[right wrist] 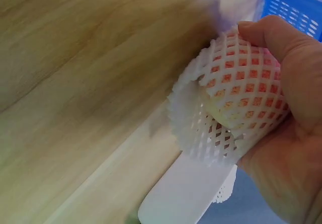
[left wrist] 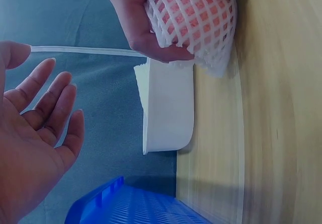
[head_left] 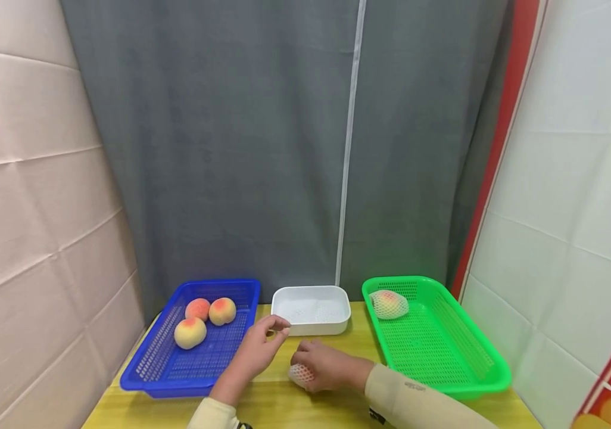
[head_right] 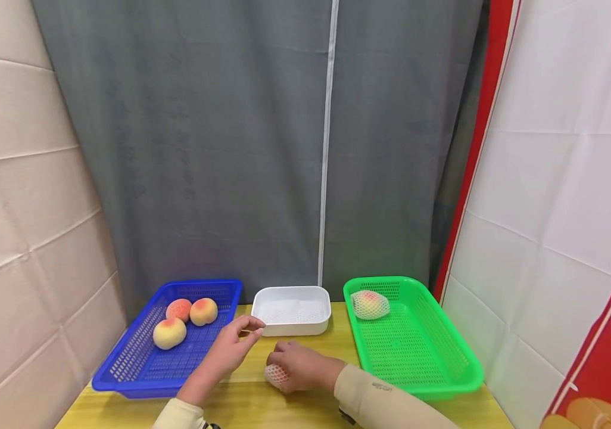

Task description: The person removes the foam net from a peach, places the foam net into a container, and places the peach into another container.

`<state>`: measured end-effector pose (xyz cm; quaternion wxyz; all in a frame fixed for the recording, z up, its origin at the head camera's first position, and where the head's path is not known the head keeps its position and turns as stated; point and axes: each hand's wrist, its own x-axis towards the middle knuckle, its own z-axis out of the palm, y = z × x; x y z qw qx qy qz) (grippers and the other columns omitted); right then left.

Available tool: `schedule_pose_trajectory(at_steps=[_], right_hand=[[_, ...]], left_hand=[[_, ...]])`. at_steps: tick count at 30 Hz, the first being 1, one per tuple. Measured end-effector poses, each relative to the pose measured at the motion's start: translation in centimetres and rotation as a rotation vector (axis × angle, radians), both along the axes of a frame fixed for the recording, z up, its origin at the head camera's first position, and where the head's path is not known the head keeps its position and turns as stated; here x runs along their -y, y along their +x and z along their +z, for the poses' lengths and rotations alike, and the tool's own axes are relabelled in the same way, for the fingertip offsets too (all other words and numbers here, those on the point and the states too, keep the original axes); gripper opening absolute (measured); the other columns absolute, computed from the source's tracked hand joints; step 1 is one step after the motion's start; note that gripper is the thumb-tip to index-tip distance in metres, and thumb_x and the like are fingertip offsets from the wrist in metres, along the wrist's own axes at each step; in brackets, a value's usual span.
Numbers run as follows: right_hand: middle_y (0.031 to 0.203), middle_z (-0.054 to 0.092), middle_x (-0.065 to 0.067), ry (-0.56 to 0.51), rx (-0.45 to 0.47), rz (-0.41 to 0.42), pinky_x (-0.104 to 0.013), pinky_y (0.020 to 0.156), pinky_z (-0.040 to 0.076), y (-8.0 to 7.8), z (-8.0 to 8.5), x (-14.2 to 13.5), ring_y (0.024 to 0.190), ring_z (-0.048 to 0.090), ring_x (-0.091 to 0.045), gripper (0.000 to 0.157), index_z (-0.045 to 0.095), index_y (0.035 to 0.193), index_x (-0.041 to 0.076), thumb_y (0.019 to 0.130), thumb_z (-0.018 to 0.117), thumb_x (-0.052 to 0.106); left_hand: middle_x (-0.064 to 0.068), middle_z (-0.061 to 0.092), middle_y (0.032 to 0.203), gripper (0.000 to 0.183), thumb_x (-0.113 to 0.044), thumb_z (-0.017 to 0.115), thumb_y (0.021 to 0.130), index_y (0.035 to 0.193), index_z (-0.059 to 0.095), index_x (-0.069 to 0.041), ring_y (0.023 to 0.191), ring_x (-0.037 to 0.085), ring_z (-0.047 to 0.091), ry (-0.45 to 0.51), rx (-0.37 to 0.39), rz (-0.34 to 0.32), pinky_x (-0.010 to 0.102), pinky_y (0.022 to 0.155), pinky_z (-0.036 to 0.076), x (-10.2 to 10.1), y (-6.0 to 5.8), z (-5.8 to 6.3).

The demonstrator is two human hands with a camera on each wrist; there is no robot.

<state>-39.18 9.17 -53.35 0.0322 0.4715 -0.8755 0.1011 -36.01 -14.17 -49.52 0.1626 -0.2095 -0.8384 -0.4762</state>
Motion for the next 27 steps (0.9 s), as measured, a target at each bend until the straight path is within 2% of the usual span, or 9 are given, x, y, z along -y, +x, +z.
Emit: schedule_pose_trajectory(at_steps=[5, 8, 14, 19, 23, 27], right_hand=[[0.123, 0.059, 0.010, -0.004, 0.023, 0.007, -0.023, 0.094, 0.051, 0.0, -0.2, -0.1, 0.109, 0.054, -0.005, 0.053, 0.069, 0.132, 0.028, 0.085, 0.094, 0.024], [0.125, 0.059, 0.009, -0.014, 0.033, 0.012, -0.024, 0.096, 0.052, 0.1, -0.1, -0.3, 0.111, 0.055, -0.006, 0.058, 0.068, 0.136, 0.027, 0.085, 0.095, 0.022], [0.135, 0.059, 0.002, -0.036, 0.030, 0.031, -0.027, 0.102, 0.053, 0.5, -0.2, -0.8, 0.117, 0.056, -0.007, 0.089, 0.056, 0.160, 0.025, 0.082, 0.097, 0.021], [0.147, 0.054, -0.005, -0.093, 0.051, 0.009, -0.034, 0.108, 0.054, 0.9, -0.5, -1.3, 0.126, 0.057, -0.012, 0.109, 0.042, 0.170, 0.027, 0.079, 0.102, 0.031], [0.152, 0.051, -0.003, -0.197, 0.106, -0.056, -0.038, 0.111, 0.053, 1.2, -0.3, -1.9, 0.131, 0.057, -0.014, 0.106, 0.041, 0.169, 0.025, 0.082, 0.100, 0.041], [0.151, 0.053, -0.004, -0.328, 0.232, -0.158, -0.045, 0.115, 0.052, 1.9, 0.1, -2.9, 0.135, 0.059, -0.020, 0.095, 0.046, 0.162, 0.016, 0.087, 0.096, 0.045]], left_hand=[[-0.005, 0.073, 0.109, 0.005, -0.020, 0.072, 0.108, 0.110, 0.075, -0.017, 0.109, 0.021, 0.070, 0.008, 0.001, -0.012, 0.063, 0.105, 0.054, 0.0, -0.1, -0.3], [-0.005, 0.073, 0.110, 0.004, -0.020, 0.072, 0.108, 0.110, 0.075, -0.018, 0.109, 0.021, 0.069, 0.009, 0.002, -0.017, 0.062, 0.105, 0.054, -0.2, -0.1, -0.4], [-0.004, 0.072, 0.113, 0.006, -0.018, 0.071, 0.109, 0.113, 0.076, -0.017, 0.110, 0.020, 0.069, -0.018, -0.004, -0.032, 0.052, 0.103, 0.055, -0.5, 0.3, -0.3], [-0.005, 0.073, 0.115, 0.006, -0.017, 0.071, 0.108, 0.113, 0.075, -0.019, 0.112, 0.019, 0.069, -0.015, -0.004, -0.041, 0.053, 0.104, 0.055, -0.7, 0.5, -0.2], [-0.001, 0.074, 0.116, 0.007, -0.018, 0.071, 0.109, 0.115, 0.075, -0.016, 0.111, 0.021, 0.070, 0.023, 0.007, -0.066, 0.048, 0.102, 0.057, -0.7, 0.7, -0.3], [0.005, 0.075, 0.114, 0.012, -0.017, 0.071, 0.109, 0.117, 0.075, -0.010, 0.110, 0.021, 0.069, 0.105, 0.088, -0.074, 0.035, 0.096, 0.058, -0.7, 1.1, -1.0]])
